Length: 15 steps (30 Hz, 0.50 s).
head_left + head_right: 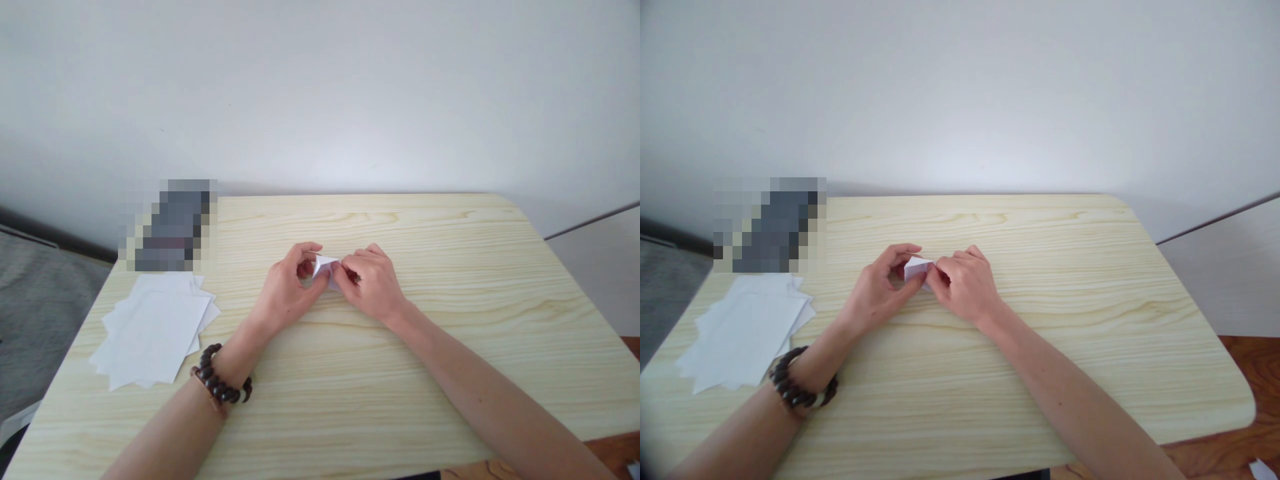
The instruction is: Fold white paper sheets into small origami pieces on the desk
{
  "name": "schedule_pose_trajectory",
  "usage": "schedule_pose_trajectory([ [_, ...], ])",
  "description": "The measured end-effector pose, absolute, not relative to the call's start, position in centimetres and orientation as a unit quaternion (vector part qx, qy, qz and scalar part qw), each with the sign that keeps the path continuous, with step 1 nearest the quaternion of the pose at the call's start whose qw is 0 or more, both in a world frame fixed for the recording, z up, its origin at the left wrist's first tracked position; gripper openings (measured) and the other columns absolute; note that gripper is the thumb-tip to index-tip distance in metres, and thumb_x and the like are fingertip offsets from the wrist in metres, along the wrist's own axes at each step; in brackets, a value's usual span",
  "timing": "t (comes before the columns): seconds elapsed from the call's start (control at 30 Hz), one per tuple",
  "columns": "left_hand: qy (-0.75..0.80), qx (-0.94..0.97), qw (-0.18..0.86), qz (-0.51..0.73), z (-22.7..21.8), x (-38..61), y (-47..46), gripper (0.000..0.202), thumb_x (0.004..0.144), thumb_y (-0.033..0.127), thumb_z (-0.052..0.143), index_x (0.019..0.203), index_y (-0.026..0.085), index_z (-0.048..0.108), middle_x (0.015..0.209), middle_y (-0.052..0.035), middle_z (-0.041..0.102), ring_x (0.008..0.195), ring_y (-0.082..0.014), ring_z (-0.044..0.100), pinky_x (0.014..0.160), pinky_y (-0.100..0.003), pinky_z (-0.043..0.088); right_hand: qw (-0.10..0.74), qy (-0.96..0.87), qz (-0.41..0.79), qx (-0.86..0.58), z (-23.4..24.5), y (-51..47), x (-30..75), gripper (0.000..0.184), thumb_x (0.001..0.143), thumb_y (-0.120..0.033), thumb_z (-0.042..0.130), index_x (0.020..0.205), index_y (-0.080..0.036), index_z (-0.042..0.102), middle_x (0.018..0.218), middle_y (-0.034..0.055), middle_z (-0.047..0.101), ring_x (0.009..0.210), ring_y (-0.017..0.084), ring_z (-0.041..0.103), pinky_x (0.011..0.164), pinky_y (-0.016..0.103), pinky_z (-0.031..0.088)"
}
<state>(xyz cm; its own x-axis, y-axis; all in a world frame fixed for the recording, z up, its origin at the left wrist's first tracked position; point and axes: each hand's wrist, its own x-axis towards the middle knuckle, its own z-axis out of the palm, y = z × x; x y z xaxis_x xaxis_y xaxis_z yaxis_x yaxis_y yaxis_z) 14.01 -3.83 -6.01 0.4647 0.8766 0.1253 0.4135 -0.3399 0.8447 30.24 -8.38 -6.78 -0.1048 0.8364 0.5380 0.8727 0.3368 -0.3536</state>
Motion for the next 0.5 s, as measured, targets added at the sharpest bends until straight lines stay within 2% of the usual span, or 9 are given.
schedule_pose_trajectory([
  [0.2,0.432,0.749,0.405,0.298,-6.3,14.03,-3.73,0.031,0.075,0.019,0.055,0.106,0.017,0.056,0.081,-0.0001,0.061,0.068,-0.012,0.052,0.064,-0.023,0.043,0.338,-0.739,0.002,-0.582,-6.86,-8.37,30.26,0.035,0.085,-0.019,0.046,0.05,-0.019,0.047,0.046,-0.0015,0.052,0.046,0.011,0.044,0.064,0.029,0.031],
  [0.33,0.429,0.779,0.365,0.275,-6.58,13.97,-3.61,0.028,0.076,0.016,0.051,0.102,0.018,0.06,0.072,0.0028,0.056,0.06,-0.0109,0.048,0.061,-0.024,0.041,0.328,-0.738,0.017,-0.59,-6.87,-8.37,30.17,0.024,0.081,-0.022,0.052,0.057,-0.018,0.054,0.051,-0.0018,0.056,0.05,0.011,0.049,0.065,0.029,0.031],
  [0.4,0.416,0.798,0.347,0.265,-6.5,13.95,-3.65,0.028,0.077,0.016,0.05,0.102,0.018,0.062,0.074,0.0022,0.057,0.061,-0.0111,0.048,0.061,-0.024,0.041,0.316,-0.744,0.031,-0.588,-6.88,-8.36,30.18,0.02,0.081,-0.023,0.054,0.062,-0.018,0.058,0.053,-0.0016,0.059,0.052,0.012,0.051,0.066,0.029,0.031],
  [0.5,0.397,0.806,0.349,0.266,-6.21,13.96,-3.81,0.031,0.077,0.02,0.054,0.107,0.016,0.061,0.08,-0.0005,0.061,0.067,-0.0125,0.052,0.064,-0.025,0.043,0.295,-0.752,0.039,-0.588,-6.9,-8.33,30.27,0.025,0.085,-0.022,0.049,0.061,-0.018,0.058,0.053,-0.0008,0.058,0.052,0.012,0.05,0.067,0.029,0.032],
])
